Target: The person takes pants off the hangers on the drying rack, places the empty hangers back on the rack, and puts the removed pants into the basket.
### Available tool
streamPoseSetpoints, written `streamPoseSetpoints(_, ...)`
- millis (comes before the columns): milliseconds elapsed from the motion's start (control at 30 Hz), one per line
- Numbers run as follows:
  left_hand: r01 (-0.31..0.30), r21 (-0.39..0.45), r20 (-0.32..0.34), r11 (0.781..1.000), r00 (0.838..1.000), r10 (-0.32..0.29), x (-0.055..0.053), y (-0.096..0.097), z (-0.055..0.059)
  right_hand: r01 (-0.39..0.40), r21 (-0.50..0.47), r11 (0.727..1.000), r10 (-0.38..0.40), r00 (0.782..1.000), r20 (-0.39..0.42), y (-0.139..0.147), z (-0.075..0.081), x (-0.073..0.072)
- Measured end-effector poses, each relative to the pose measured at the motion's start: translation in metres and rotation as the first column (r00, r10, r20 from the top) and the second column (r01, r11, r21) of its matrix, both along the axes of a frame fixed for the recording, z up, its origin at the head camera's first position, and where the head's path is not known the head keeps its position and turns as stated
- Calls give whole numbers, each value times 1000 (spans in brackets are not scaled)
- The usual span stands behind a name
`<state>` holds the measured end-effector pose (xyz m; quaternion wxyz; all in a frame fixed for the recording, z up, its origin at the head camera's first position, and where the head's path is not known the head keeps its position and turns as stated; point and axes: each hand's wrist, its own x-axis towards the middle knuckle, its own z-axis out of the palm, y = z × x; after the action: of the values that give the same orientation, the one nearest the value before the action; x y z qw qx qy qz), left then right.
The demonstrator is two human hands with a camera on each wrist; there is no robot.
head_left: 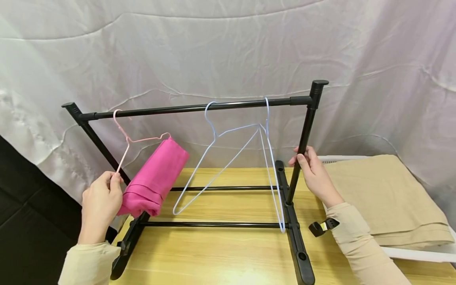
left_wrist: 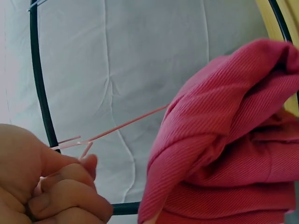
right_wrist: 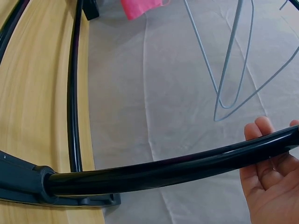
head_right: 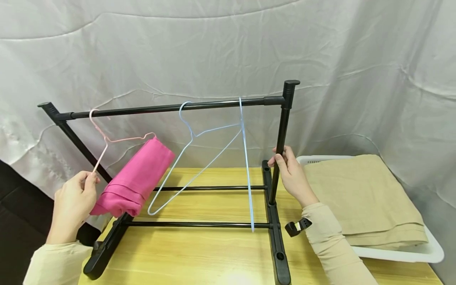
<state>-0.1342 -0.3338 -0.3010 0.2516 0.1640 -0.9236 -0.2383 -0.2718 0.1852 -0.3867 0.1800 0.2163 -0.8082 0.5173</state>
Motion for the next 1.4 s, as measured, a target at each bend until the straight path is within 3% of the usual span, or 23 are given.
streamPoseSetpoints(167,3,16,-91,1000,996,-1,-3,-1,-4,-6,-11,1000,6,1000,0,-1,0,-1)
streamPoseSetpoints(433,-21,64,-139,998,990,30,-3,-2,-10,-9,-2,1000,9,1000,-5,-2,-6,-1)
streamPoseSetpoints(767,-30,123,-220,992,974,57,-4,5,-3,-6,-9,1000,6,1000,-7,1,-6,0)
streamPoseSetpoints(1400,-49,146,-239,988,968,83,4,18,4,-6,4,1000,6,1000,-3,0,-4,0)
